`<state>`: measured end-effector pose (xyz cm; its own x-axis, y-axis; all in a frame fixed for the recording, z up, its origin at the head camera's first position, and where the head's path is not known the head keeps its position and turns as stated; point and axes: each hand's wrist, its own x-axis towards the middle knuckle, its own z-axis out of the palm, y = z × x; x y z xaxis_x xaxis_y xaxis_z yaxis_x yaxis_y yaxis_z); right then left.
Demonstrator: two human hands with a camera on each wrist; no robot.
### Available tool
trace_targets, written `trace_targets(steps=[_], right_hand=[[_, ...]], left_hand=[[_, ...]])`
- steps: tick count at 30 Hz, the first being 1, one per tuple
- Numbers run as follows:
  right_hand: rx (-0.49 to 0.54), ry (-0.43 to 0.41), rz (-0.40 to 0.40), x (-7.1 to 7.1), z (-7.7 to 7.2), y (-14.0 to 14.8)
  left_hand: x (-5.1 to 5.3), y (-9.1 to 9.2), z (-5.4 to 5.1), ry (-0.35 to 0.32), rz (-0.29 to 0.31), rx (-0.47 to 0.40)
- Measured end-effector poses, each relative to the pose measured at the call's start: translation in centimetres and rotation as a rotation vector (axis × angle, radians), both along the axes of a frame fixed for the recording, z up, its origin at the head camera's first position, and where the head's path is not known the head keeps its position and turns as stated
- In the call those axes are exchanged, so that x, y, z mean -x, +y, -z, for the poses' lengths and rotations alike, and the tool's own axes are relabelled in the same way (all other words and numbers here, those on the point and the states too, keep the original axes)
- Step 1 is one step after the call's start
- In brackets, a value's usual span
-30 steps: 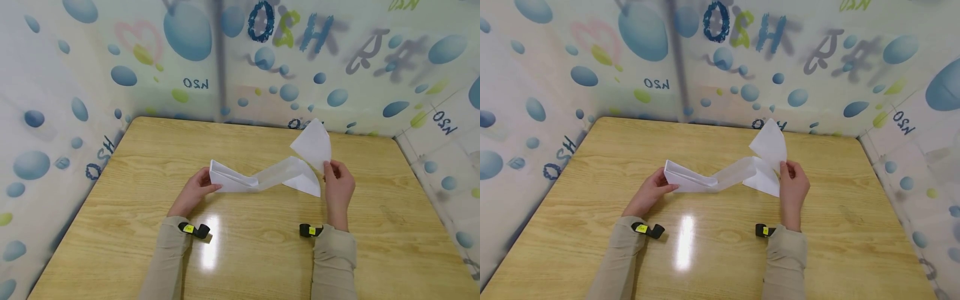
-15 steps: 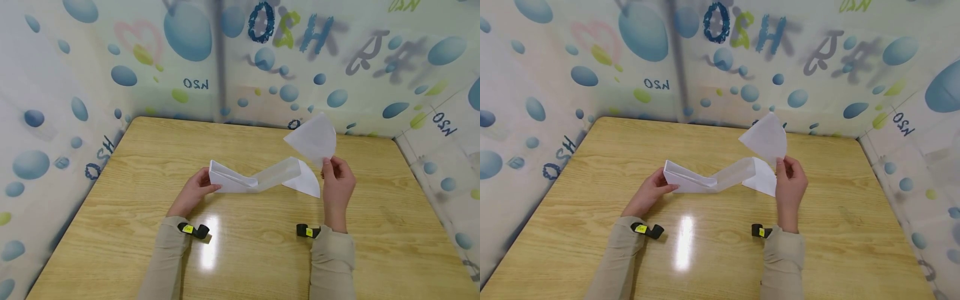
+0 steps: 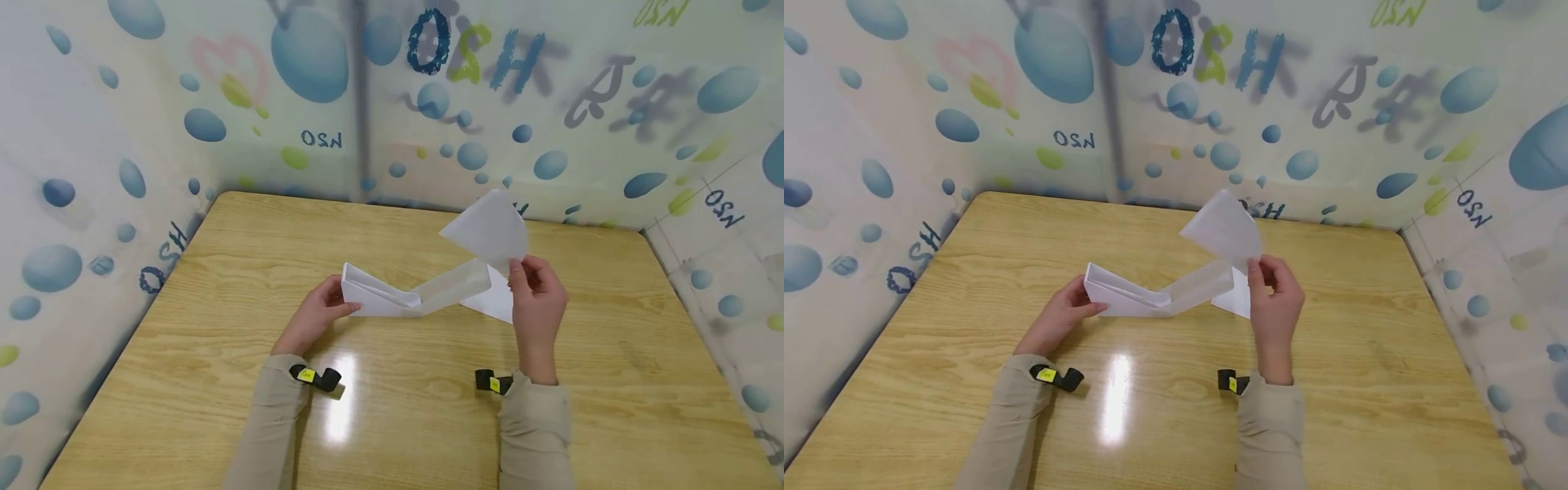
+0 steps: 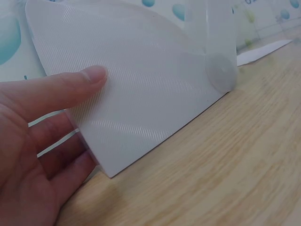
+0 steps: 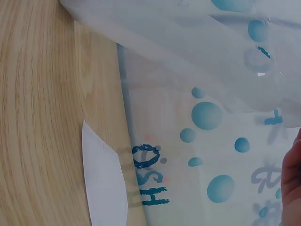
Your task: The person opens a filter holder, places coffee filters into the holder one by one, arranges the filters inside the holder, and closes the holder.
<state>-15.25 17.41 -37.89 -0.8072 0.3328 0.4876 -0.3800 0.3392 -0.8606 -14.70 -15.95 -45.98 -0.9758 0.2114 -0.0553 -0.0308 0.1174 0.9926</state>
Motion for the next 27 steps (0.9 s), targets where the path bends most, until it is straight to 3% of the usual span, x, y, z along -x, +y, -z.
trace_targets(steps=[7,18,27], right_hand=[[-0.156,0.044,-0.026,-0.2,-0.1,-1.2],[-0.306,0.21,-0.177,-0.2,-0.1,-3.1],[-0.439,0.264,-0.255,-0.2,0.1,-4.2]], left_hand=[[0.0,-0.1,0.0,-0.005,-0.003,0.009],[0.0,0.0,0.1,-0.004,-0.012,0.001],[0.0,0.0,0.0,-0.003,-0.007,0.012]])
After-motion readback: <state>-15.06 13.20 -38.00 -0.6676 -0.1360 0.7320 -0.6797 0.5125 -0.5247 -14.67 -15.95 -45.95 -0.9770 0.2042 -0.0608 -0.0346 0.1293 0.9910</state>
